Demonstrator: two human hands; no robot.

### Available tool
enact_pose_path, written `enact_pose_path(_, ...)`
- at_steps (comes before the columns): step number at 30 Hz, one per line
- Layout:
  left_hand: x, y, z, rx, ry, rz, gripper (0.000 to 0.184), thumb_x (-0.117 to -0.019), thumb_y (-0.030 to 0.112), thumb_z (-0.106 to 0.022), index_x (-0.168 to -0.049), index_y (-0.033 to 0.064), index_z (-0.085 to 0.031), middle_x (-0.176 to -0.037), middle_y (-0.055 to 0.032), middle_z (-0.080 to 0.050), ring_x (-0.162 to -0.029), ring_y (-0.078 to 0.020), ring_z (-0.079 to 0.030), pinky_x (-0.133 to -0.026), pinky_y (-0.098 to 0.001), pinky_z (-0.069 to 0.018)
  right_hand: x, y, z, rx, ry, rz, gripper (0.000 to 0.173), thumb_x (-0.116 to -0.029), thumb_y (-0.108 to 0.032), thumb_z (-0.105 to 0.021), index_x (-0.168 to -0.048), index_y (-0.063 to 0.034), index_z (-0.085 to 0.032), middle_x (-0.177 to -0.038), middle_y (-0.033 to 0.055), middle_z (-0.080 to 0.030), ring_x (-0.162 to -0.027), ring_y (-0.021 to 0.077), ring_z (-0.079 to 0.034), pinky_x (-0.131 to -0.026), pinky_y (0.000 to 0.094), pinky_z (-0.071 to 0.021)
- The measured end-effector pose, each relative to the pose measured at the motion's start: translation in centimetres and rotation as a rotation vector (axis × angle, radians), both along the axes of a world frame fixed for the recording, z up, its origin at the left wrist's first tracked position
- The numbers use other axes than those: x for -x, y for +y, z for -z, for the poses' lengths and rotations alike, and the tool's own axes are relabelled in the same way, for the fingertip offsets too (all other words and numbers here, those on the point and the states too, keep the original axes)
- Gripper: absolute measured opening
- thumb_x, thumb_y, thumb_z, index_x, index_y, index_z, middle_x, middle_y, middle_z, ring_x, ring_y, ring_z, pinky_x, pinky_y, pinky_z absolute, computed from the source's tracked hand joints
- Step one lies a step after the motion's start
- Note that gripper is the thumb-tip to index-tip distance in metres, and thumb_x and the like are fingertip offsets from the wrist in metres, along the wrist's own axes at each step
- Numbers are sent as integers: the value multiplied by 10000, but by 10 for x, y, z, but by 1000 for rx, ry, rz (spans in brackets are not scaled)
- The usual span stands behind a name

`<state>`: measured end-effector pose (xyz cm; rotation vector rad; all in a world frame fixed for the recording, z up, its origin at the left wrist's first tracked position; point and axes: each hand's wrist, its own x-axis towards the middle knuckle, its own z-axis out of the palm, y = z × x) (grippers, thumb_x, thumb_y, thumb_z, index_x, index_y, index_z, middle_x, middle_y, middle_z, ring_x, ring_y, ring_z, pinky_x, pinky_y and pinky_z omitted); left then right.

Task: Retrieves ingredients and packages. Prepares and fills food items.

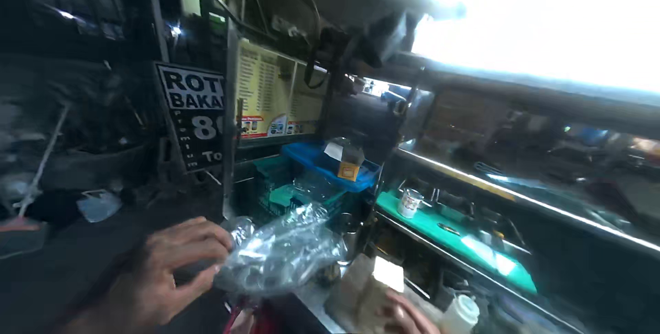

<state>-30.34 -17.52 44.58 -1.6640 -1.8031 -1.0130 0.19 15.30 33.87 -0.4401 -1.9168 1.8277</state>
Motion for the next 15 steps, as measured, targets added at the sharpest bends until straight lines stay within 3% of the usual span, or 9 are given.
enact_pose_path(2, -60, -28, -19, 68, -28, -1, 214, -925, 272, -626, -889, 100, -748, -1033, -76, -746, -981, -197, -682, -895, -354, -547, 18, -38, -25, 295, -57, -111, 583, -1076, -502, -386, -1544, -159, -435, -1193, 183, -710, -902, 341, -730, -665, 495, -617)
enact_pose_path(3, -92, -38, -31, 115, -73, -14, 198, -889, 171, -638, -876, 18, -763, -1017, -153, -758, -961, -294, -707, -904, -428, -548, 23, -60, -33, 389, -94, -191, 618, -1061, -573, -346, -1556, -208, -399, -1213, 170, -709, -895, 334, -732, -650, 483, -610)
enact_pose_path(4, -112, -48, -33, 161, -99, -22, 200, -880, 141, -636, -875, -11, -766, -1004, -173, -759, -953, -321, -712, -906, -445, -547, 26, -82, -39, 439, -115, -264, 605, -1061, -586, -329, -1529, -210, -403, -1224, 145, -710, -876, 294, -732, -648, 441, -603)
enact_pose_path(6, -107, -76, 4, 178, -99, 0, 208, -930, 266, -646, -901, 93, -759, -1037, -63, -746, -987, -170, -687, -890, -323, -565, 27, -120, -39, 471, -29, -256, 449, -1071, -363, -487, -1410, -75, -548, -1037, 135, -746, -731, 219, -720, -611, 371, -612)
enact_pose_path(8, -105, -103, 44, 143, -231, -121, 214, -911, 286, -681, -997, 110, -768, -1169, -77, -717, -1053, -150, -690, -877, -318, -600, 22, -148, -38, 483, 31, -112, 239, -1019, -128, -603, -1190, 24, -669, -870, 106, -714, -619, 149, -657, -561, 312, -586)
enact_pose_path(10, -132, -119, 66, 79, -413, -396, 410, -894, 315, -718, -1243, 100, -713, -1341, -157, -618, -1080, -266, -669, -824, -438, -596, 10, -167, -29, 413, 75, 25, 171, -988, -66, -647, -1108, 45, -695, -840, 112, -703, -625, 148, -648, -568, 315, -580)
enact_pose_path(11, -156, -119, 71, 15, -480, -462, 525, -880, 377, -721, -1301, 68, -668, -1337, -192, -595, -1058, -296, -648, -801, -463, -577, 4, -175, -24, 330, 98, 79, 152, -977, -58, -660, -1082, 42, -708, -838, 111, -708, -645, 155, -654, -584, 328, -583)
enact_pose_path(13, -218, -101, 73, -68, -678, -339, 661, -909, 436, -729, -1354, -24, -560, -1257, -192, -605, -1006, -241, -642, -771, -394, -581, -9, -192, -17, 50, 153, 148, 132, -953, -64, -683, -1048, 20, -721, -823, 81, -716, -611, 129, -660, -555, 307, -587)
enact_pose_path(15, -270, -70, 87, -96, -977, -141, 735, -913, 382, -743, -1438, -44, -456, -1274, -174, -608, -1064, -224, -659, -830, -387, -601, -24, -211, -5, -257, 189, 121, 140, -938, -108, -706, -1027, -2, -732, -862, 68, -737, -669, 109, -692, -626, 295, -618)
